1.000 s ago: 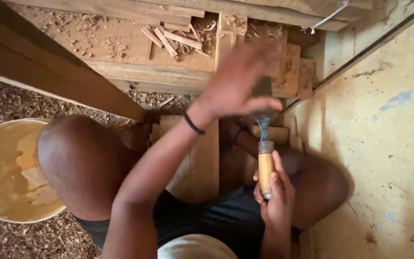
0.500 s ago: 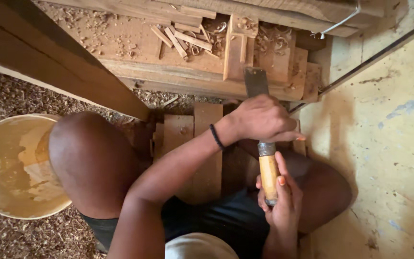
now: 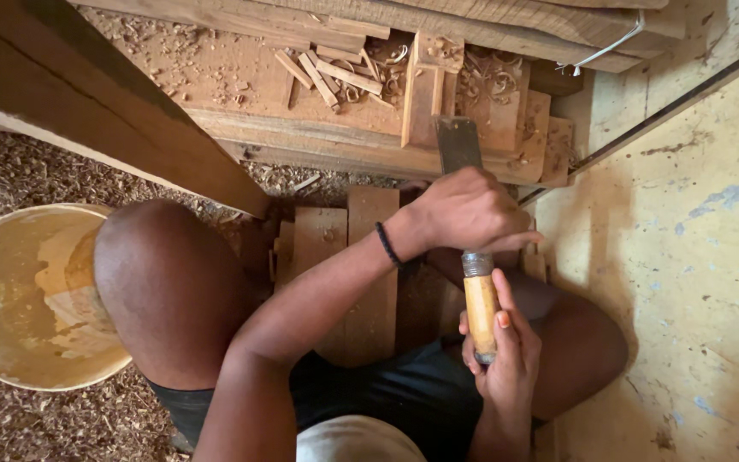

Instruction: The person works on wood with a chisel, scraping small wood pieces and adjusting segments manually while surrounded by wood shavings.

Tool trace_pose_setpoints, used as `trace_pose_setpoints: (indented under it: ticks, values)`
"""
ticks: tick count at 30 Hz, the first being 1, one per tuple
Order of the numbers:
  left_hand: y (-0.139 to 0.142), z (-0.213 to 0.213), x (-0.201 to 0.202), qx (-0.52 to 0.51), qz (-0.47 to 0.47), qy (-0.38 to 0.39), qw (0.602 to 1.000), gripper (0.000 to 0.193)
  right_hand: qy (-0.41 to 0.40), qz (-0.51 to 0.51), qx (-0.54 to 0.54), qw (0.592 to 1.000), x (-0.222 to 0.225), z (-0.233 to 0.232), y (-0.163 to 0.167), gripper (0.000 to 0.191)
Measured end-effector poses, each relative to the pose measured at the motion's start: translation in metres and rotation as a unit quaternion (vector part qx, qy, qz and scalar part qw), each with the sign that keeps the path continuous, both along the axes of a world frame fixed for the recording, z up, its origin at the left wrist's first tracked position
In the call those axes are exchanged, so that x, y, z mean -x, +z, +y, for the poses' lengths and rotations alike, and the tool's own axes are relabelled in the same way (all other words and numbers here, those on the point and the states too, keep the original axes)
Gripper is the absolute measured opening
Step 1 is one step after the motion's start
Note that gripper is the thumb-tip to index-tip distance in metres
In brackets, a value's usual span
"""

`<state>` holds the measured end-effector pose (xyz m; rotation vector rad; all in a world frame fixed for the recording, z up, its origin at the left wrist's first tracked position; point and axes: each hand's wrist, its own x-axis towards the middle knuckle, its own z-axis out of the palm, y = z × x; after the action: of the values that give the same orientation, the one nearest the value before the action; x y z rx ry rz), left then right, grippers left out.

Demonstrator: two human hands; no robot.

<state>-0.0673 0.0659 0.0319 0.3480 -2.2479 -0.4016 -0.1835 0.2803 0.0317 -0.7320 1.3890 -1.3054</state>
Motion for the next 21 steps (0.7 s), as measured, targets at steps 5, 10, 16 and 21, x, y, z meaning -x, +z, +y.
trace_pose_setpoints:
  ticks: [5, 10, 16, 21]
  values:
    - [-0.001, -0.002, -0.002, 0.007, -0.012, 0.013, 1.000, 0.047, 0.008, 0.003, 0.003, 1.000, 0.000, -0.003, -0.004, 0.066]
    - [-0.002, -0.003, -0.003, 0.001, -0.002, 0.013, 1.000, 0.049, 0.003, 0.003, -0.001, 1.000, 0.000, -0.002, -0.007, 0.069]
    - [-0.002, -0.005, 0.000, -0.061, -0.049, 0.006, 0.997, 0.050, -0.003, -0.036, -0.006, 0.999, -0.002, -0.001, -0.007, 0.073]
    - [-0.002, -0.008, -0.005, -0.078, -0.057, 0.019, 0.995, 0.040, -0.009, -0.017, -0.008, 1.000, -0.031, 0.001, -0.008, 0.073]
